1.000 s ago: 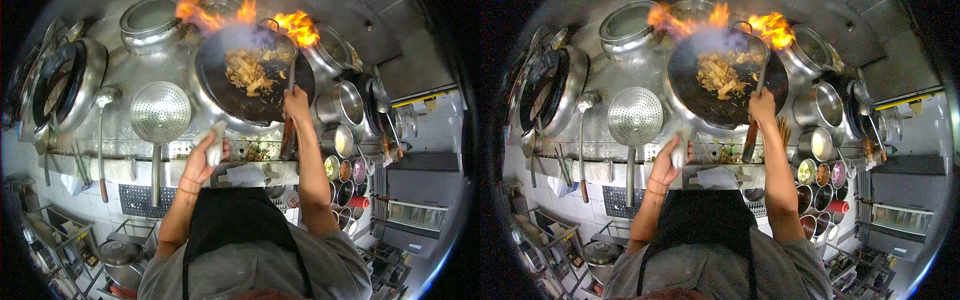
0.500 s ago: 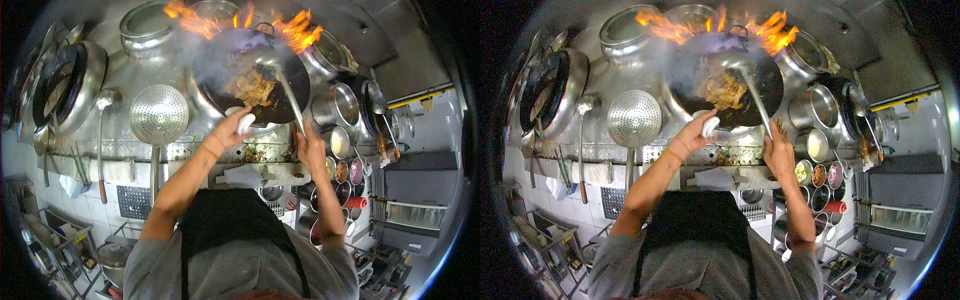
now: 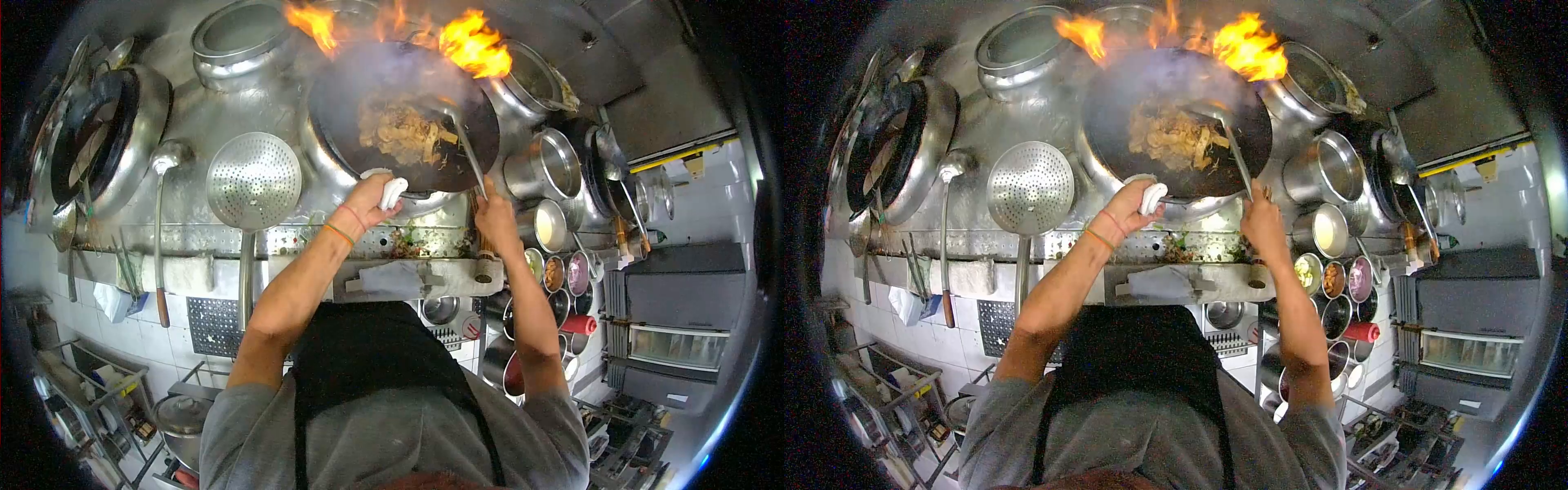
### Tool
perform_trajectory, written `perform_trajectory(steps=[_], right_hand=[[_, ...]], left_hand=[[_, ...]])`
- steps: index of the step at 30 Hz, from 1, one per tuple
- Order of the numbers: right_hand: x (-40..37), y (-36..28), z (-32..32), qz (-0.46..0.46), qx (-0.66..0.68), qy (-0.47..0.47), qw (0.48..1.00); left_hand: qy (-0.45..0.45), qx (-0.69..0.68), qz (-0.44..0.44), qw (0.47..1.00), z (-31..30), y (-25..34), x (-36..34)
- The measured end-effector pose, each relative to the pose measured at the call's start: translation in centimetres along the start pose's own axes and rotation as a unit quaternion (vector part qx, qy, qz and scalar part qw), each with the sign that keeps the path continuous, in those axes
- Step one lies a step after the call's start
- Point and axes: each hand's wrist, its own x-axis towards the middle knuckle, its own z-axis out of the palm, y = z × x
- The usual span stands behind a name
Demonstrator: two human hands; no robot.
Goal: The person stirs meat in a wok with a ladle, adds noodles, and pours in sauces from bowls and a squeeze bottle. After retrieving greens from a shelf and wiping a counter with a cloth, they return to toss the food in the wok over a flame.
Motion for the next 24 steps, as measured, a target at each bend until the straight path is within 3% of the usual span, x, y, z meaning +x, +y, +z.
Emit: perform_trajectory(steps=[3,5,7,11,13,15,17,18,21,22,24], right_hand=[[3.5,0.1,0.3,0.041,0.101,-0.035,0.993],[5.9,-1.2,1.3,0.047,0.142,0.014,0.989],[8.3,-3.0,2.6,0.096,0.145,-0.019,0.985],[7.8,-6.0,3.1,0.085,0.169,-0.123,0.974],[5.5,-6.1,2.3,-0.017,0.128,-0.173,0.976],[2.2,-7.3,-3.6,0.008,0.010,-0.241,0.970],[0.9,-4.7,-5.9,-0.024,-0.151,-0.244,0.958],[0.4,-3.1,-6.6,-0.064,-0.185,-0.210,0.958],[-2.1,-2.9,-6.9,-0.027,-0.107,-0.121,0.987],[-2.9,-3.2,-7.1,0.006,-0.076,-0.093,0.993],[-5.6,-2.4,-7.2,0.005,-0.021,-0.036,0.999]], left_hand=[[0.007,0.001,0.026,1.000,0.4,0.3,-0.2],[-0.017,0.017,0.042,0.999,0.1,-0.2,-0.5],[0.007,0.026,0.028,0.999,1.1,0.2,-2.1],[0.010,0.006,-0.005,1.000,1.2,0.5,-2.2],[0.000,-0.046,-0.018,0.999,1.9,0.8,-2.1],[-0.001,-0.011,-0.034,0.999,1.7,1.6,-1.3],[-0.020,0.052,-0.064,0.996,0.0,2.1,1.4],[-0.029,0.058,-0.059,0.996,-0.6,1.9,2.6],[-0.064,-0.026,-0.038,0.997,-0.9,-0.2,1.4],[-0.063,0.057,-0.005,0.996,-0.4,-1.2,-0.8],[-0.023,0.023,-0.036,0.999,1.9,-2.7,-6.9]])
